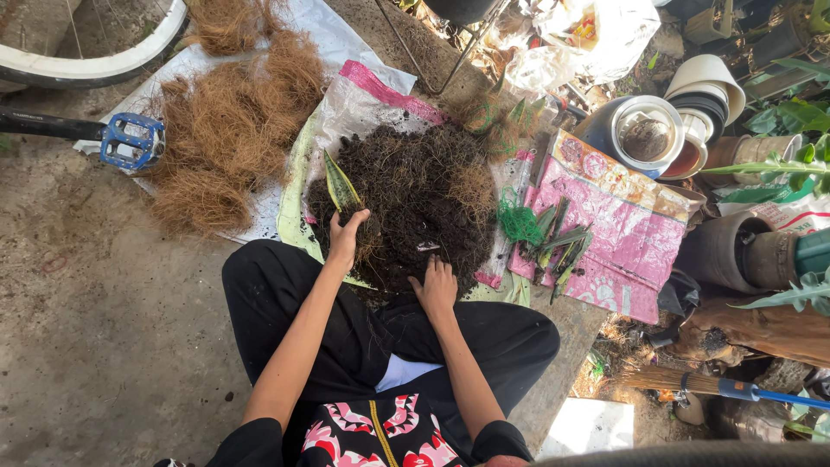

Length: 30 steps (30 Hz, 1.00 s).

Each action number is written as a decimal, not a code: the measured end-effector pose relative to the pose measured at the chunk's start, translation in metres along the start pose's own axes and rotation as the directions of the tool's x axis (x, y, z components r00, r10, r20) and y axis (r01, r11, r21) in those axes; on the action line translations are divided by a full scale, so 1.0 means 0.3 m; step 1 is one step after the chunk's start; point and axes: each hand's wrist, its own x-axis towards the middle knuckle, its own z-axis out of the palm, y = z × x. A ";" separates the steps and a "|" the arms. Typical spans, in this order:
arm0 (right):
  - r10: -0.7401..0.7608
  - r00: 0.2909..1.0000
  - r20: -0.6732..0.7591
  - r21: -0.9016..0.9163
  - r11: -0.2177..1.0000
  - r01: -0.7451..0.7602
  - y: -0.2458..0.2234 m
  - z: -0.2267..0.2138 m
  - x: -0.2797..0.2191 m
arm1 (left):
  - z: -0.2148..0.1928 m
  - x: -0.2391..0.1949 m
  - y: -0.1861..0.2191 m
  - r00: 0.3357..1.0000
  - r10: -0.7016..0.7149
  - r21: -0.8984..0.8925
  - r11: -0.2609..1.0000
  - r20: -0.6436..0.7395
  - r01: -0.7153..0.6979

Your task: The person sits on the ground and wraps a plant cutting in a leaf, then packs soil around it. They repeat this process with multiple cuttings, securing each with a green string.

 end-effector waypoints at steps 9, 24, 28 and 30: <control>-0.046 0.999 -0.017 0.134 0.990 0.048 0.052 0.069 -0.001 | 0.003 0.003 -0.001 0.999 0.019 -0.040 0.999 0.036 -0.017; 0.227 0.974 0.014 0.642 0.745 -0.183 0.026 -0.118 0.101 | 0.016 0.005 -0.015 0.980 0.052 -0.229 0.973 0.193 -0.007; 0.206 0.978 0.024 0.822 0.554 -0.137 -0.044 -0.243 0.185 | 0.038 -0.022 -0.002 0.961 0.087 -0.176 0.984 0.264 -0.041; 0.182 0.983 0.039 0.905 0.410 -0.111 -0.109 -0.298 0.217 | 0.051 -0.036 0.008 0.951 0.097 -0.147 0.988 0.293 -0.055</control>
